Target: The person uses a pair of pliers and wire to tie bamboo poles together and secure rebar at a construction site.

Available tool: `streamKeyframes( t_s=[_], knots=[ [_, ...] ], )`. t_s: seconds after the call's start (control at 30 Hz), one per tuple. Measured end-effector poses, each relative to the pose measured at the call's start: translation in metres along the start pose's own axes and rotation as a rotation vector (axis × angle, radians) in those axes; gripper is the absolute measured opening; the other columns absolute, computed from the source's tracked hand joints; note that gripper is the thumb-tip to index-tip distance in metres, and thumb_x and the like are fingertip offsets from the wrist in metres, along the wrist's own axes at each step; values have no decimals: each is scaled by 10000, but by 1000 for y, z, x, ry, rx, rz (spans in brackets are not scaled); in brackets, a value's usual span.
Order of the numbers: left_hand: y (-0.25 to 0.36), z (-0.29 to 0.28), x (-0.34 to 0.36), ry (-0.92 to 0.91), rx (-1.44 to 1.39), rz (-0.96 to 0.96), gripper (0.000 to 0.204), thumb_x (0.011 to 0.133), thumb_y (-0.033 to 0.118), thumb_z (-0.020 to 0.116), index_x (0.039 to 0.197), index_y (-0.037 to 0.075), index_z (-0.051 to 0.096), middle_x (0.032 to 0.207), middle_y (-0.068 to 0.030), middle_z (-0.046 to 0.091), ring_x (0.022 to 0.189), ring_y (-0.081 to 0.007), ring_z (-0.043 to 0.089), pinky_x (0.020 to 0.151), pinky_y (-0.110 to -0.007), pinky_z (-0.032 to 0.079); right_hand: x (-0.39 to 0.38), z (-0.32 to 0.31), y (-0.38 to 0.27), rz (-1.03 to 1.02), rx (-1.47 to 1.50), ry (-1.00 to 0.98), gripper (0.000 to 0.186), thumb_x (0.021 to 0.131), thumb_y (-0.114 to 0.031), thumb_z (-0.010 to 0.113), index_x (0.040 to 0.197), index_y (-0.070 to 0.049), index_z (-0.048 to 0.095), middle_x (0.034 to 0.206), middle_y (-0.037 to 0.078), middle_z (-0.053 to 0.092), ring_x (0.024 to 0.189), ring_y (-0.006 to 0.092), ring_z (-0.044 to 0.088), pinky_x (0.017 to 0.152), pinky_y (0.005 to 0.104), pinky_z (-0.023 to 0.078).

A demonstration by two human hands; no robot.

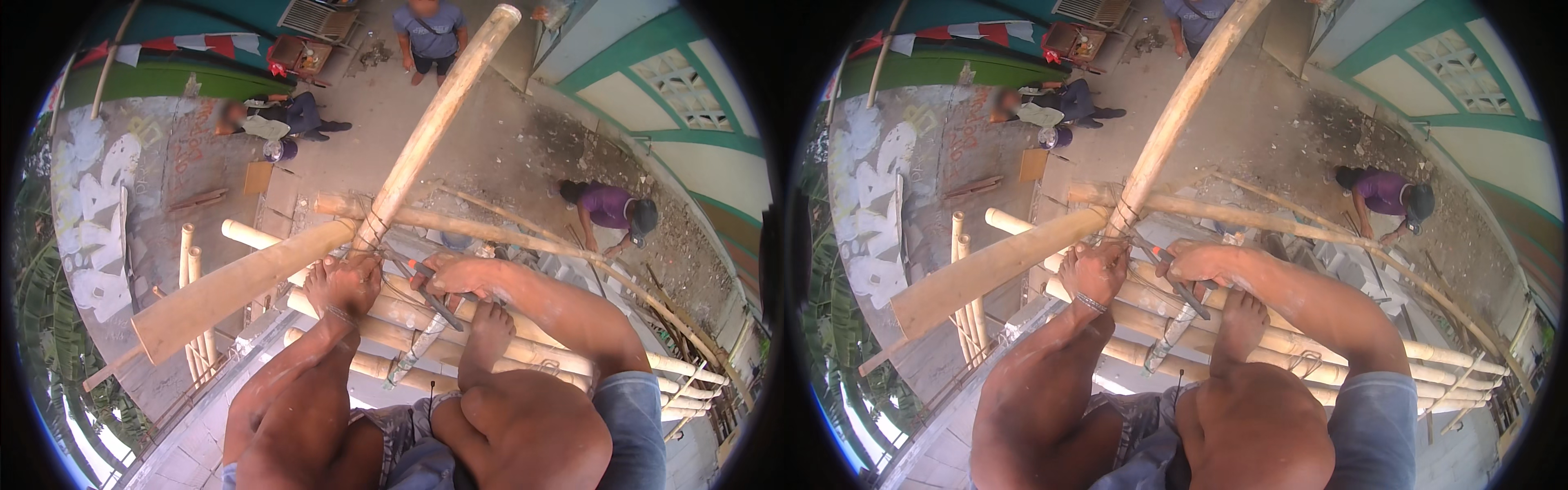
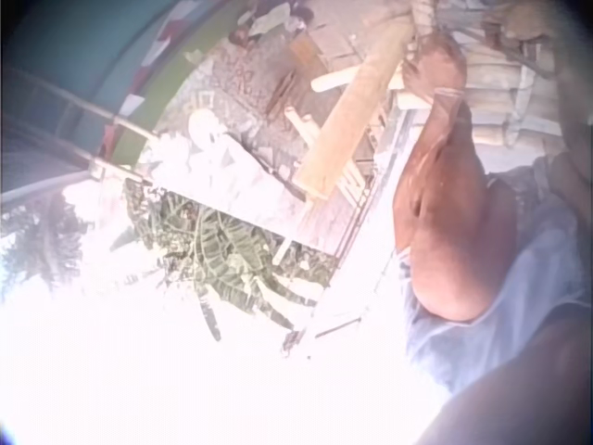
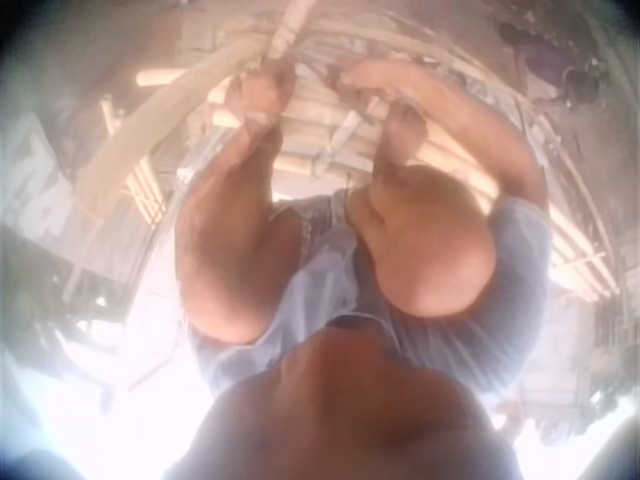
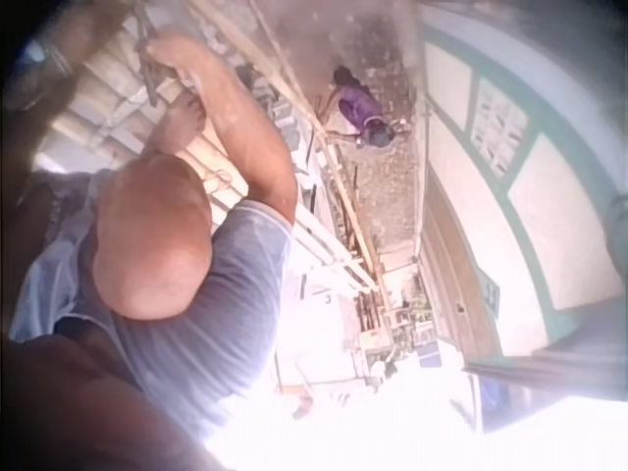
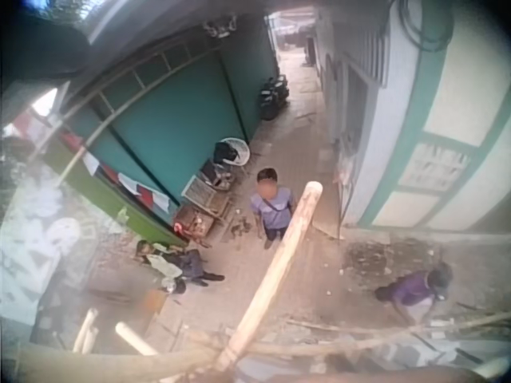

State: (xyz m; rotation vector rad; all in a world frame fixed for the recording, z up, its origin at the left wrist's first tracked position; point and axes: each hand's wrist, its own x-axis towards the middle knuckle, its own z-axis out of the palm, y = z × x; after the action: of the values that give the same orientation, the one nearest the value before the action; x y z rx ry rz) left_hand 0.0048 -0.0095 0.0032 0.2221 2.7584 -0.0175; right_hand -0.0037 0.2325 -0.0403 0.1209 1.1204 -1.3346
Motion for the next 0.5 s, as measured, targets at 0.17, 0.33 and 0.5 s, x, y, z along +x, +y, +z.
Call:
streamKeyframes(
  t_s=[0.17, 0.33, 0.5],
  knots=[
    [8, -9, 2, 60, 65, -61, 188, 835, 435, 735, 997, 364, 796, 994, -163, 681, 1037, -408, 638, 869, -543, 509, -3, -4, -6, -5, 37, -36, 509, 856, -82, 577, 1329, 78, 478, 1231, 137, 600, 998, 259, 656, 680, 396, 654],
    [-9, 12, -4, 122, 19, -82, 175, 783, 458, 782, 948, 400, 793, 976, -118, 624, 1021, -366, 629, 835, -537, 508, -9, -6, -14, 24, 109, -85, 526, 847, -58, 591, 1339, 80, 464, 1300, 130, 582, 1014, 260, 659, 685, 417, 660],
    [-9, 18, -4, 185, 22, -48, 156, 769, 451, 802, 919, 408, 789, 949, -96, 596, 988, -346, 620, 804, -533, 502, -2, -14, -1, -4, 167, -86, 521, 843, -66, 612, 1326, 75, 477, 1292, 133, 581, 1006, 272, 675, 693, 422, 664]
  ],
)
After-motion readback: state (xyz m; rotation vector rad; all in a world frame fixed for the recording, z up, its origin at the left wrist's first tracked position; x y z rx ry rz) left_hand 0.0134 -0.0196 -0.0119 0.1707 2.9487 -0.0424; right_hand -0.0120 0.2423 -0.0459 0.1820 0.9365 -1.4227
